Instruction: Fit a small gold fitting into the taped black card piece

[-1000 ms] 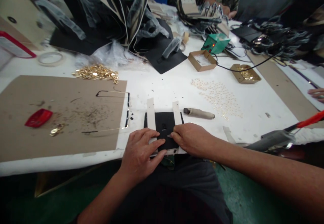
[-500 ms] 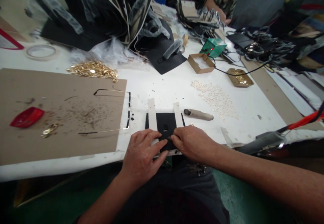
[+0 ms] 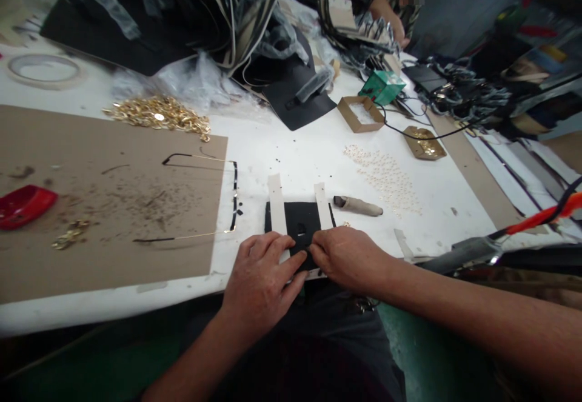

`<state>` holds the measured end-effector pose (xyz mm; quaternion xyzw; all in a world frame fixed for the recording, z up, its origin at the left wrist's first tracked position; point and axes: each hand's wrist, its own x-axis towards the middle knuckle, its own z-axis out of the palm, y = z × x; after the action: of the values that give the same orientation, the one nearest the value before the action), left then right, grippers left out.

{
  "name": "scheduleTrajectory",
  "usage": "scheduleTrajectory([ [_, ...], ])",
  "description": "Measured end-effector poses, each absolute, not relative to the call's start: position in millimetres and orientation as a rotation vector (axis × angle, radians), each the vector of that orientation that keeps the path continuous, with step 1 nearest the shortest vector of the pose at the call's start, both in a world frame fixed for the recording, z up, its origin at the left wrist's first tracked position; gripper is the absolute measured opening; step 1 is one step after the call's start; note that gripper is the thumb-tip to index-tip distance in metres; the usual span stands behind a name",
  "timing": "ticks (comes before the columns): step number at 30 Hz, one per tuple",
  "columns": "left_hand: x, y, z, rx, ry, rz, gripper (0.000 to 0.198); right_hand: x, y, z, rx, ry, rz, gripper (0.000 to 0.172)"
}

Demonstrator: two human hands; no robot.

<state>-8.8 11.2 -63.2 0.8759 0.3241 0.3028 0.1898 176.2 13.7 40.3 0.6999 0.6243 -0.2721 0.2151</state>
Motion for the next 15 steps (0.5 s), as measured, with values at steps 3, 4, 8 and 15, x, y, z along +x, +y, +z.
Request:
scheduleTrajectory([
  [3, -9.4, 11.3, -63.6, 2.458, 0.910, 0.837, 0.023, 173.8, 15.6, 38.3, 1.931, 1.715, -0.759, 0.037],
  [4, -9.4, 11.3, -64.0, 2.458, 0.911, 0.828, 0.023, 173.1, 16.1, 37.5, 1.926, 1.712, -0.750, 0.037],
  [8, -8.3, 11.2, -66.6, 2.464, 0.905, 0.826, 0.023, 170.0, 18.6, 35.3, 1.867, 1.722, -0.683, 0.036],
  [15, -11.4, 10.8, -61.8, 2.468, 0.908, 0.829, 0.021, 153.3, 27.7, 38.4, 1.701, 1.704, -0.556, 0.033],
])
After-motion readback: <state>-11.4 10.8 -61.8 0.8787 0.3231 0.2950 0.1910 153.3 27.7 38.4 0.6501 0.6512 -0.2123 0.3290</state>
